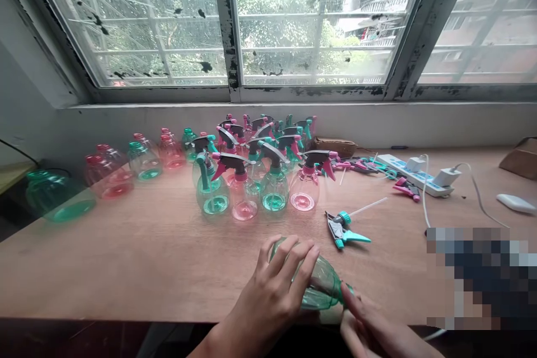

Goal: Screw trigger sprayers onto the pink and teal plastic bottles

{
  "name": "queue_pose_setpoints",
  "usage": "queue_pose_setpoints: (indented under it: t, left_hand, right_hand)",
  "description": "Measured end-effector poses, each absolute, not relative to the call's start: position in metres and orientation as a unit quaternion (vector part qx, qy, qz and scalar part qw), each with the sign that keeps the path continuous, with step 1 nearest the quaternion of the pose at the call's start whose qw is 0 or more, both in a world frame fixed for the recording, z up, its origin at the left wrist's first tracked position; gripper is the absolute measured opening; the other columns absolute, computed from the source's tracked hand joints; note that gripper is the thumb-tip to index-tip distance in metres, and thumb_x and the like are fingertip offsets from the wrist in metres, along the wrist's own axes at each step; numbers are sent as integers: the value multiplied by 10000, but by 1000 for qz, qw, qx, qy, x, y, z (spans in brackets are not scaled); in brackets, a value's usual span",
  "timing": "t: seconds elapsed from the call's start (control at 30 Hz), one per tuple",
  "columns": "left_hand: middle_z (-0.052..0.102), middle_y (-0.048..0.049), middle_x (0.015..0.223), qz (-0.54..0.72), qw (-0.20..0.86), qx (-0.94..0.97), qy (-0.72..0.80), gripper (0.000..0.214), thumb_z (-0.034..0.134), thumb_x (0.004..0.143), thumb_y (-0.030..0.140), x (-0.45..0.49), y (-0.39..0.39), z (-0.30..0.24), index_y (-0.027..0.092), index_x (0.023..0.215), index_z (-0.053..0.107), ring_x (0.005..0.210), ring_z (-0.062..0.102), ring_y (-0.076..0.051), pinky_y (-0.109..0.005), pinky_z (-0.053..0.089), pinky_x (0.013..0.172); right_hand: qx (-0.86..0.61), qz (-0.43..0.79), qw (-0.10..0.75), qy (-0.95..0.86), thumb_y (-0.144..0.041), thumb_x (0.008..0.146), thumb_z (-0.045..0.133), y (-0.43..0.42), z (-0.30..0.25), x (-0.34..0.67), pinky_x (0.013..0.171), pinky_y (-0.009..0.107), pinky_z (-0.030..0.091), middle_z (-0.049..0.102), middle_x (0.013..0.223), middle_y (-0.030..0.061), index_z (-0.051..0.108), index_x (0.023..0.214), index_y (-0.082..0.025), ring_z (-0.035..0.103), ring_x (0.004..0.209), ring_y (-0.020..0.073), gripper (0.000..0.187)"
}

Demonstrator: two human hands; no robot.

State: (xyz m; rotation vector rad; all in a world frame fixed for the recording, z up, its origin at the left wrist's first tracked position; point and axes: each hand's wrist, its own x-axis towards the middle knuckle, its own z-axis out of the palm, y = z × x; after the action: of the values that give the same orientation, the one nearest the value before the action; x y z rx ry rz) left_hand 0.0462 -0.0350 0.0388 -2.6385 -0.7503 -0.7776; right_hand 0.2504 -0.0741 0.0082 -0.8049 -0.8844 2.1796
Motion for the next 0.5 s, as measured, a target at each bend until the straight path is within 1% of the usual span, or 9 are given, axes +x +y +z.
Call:
queue_pose_setpoints:
  t: [0.1,0.17,0.2,0.23,0.3,0.37,0.43,0.47,0.5]
  left_hand:
    - [666,-188,1354,-275,108,-920,-259,538,429,1063,438,46,-34,40,23,1398,502,1283,523,-353,-530,301,1097]
    - [654,-197,1358,-276,69,-921,-266,724,537,965,594,46,-32,41,29,1414,475,1282,526,-363,-523,329,1099]
    - [644,-199,1365,-276,51,-919,-276,818,595,901,647,45,-31,41,36,1427,455,1283,527,-367,-517,353,1095]
    - [635,-200,1372,-277,38,-916,-288,887,647,849,670,45,-30,41,44,1441,433,1283,529,-370,-512,376,1089]
    - [620,-211,1378,-285,27,-904,-318,966,724,789,662,43,-27,42,51,1462,396,1279,534,-380,-515,414,1070]
    - [608,-239,1373,-299,29,-889,-346,1024,751,755,663,40,-26,42,35,1470,374,1265,541,-393,-525,440,1045]
    - [592,-257,1380,-308,31,-879,-363,1047,753,741,670,38,-27,42,27,1471,368,1266,536,-400,-527,444,1038]
    - [591,-251,1384,-310,32,-877,-366,1038,757,738,667,38,-28,41,39,1471,375,1270,533,-400,-526,440,1041]
    - [596,-237,1386,-311,34,-877,-364,1012,760,742,660,39,-29,40,61,1468,390,1274,530,-398,-525,430,1046]
  right_hand:
    - [-289,838,321,-332,-689,859,618,-77,2,256,224,108,16,417,233,-91,784,635,-73,227,159,-7,676]
    - [-263,848,322,-329,-696,890,566,-76,-3,260,236,98,68,446,262,-65,728,510,-83,266,180,-9,739]
    - [-255,849,322,-333,-694,910,534,-75,-5,263,244,93,102,498,293,-39,726,513,-83,306,194,-6,754]
    - [-253,843,330,-341,-687,916,533,-75,-7,267,253,89,140,586,352,0,757,585,-82,371,215,4,725]
    - [-275,806,370,-371,-646,886,628,-74,-5,278,271,89,219,770,579,85,811,915,-123,538,299,48,555]
    - [-325,731,429,-420,-563,861,722,-76,3,290,296,105,290,834,794,112,708,1251,-246,655,398,102,503]
    - [-414,627,482,-451,-527,916,669,-81,14,298,326,127,337,818,896,99,712,1240,-296,682,452,117,401]
    - [-447,581,491,-470,-529,921,655,-83,21,300,333,143,368,809,1011,120,730,1209,-304,716,531,150,373]
    - [-477,538,488,-495,-523,917,658,-86,27,300,370,174,442,792,1111,138,767,1140,-298,765,696,217,335]
